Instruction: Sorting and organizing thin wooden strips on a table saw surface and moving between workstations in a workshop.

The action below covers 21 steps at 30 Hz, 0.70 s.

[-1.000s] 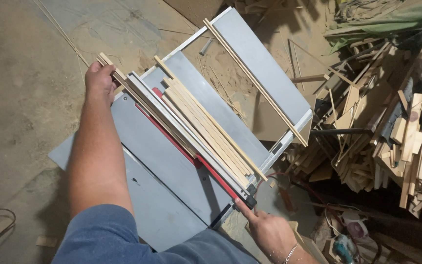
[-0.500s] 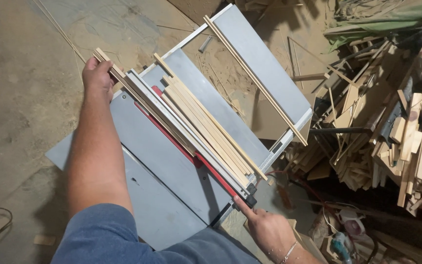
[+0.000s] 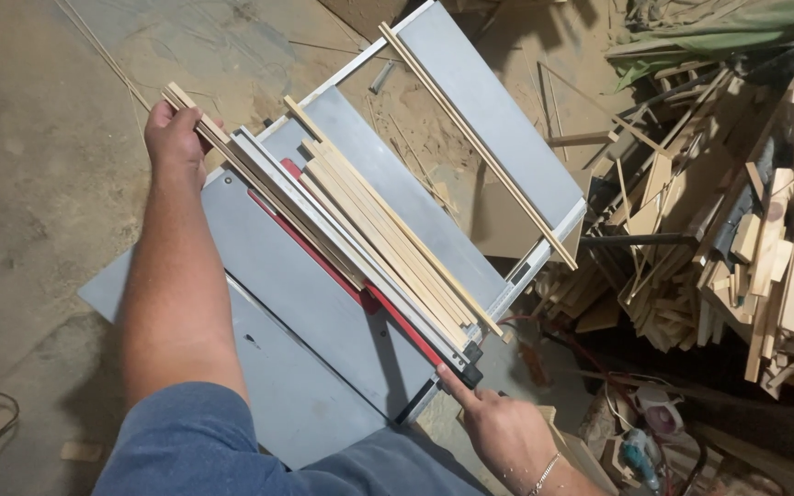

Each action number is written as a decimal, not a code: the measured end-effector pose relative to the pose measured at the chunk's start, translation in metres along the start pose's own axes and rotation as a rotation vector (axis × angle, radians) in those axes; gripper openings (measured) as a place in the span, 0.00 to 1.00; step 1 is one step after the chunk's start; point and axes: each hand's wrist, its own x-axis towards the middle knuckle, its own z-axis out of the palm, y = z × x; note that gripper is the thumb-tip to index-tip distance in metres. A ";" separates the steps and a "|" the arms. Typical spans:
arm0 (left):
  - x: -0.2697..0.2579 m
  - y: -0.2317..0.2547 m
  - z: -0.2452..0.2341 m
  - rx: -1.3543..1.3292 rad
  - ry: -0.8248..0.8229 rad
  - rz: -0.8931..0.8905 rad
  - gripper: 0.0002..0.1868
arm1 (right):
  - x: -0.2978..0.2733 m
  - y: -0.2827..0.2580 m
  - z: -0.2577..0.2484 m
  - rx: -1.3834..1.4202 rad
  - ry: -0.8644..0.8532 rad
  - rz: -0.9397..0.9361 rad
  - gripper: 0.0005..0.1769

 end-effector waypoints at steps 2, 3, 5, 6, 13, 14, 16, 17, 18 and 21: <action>0.002 0.000 -0.001 0.002 -0.008 0.013 0.06 | -0.001 0.000 0.000 0.010 -0.010 0.011 0.42; 0.003 0.000 -0.001 0.005 -0.017 0.026 0.07 | -0.001 0.000 0.000 0.021 -0.019 0.023 0.42; 0.007 -0.002 -0.002 -0.004 -0.023 0.043 0.08 | -0.002 0.002 0.007 0.020 0.015 0.024 0.40; 0.008 -0.004 -0.003 -0.010 -0.029 0.057 0.09 | -0.003 0.003 0.010 0.021 0.048 0.024 0.39; 0.019 -0.005 -0.005 0.046 -0.005 0.082 0.05 | -0.013 0.006 0.017 -0.002 0.216 -0.013 0.32; 0.018 -0.003 -0.004 0.046 -0.006 0.082 0.06 | -0.015 0.007 0.016 0.060 0.208 -0.014 0.33; 0.023 -0.005 -0.005 0.046 -0.009 0.079 0.06 | -0.018 0.008 0.018 0.122 0.199 -0.012 0.33; 0.029 -0.009 -0.007 0.029 -0.010 0.088 0.06 | -0.020 0.009 0.021 0.074 0.168 0.007 0.40; 0.035 -0.013 -0.009 0.012 -0.011 0.097 0.06 | -0.022 0.010 0.024 0.026 0.137 0.025 0.49; 0.021 0.001 -0.002 -0.015 0.008 0.099 0.06 | -0.028 0.006 0.015 0.050 0.052 0.013 0.50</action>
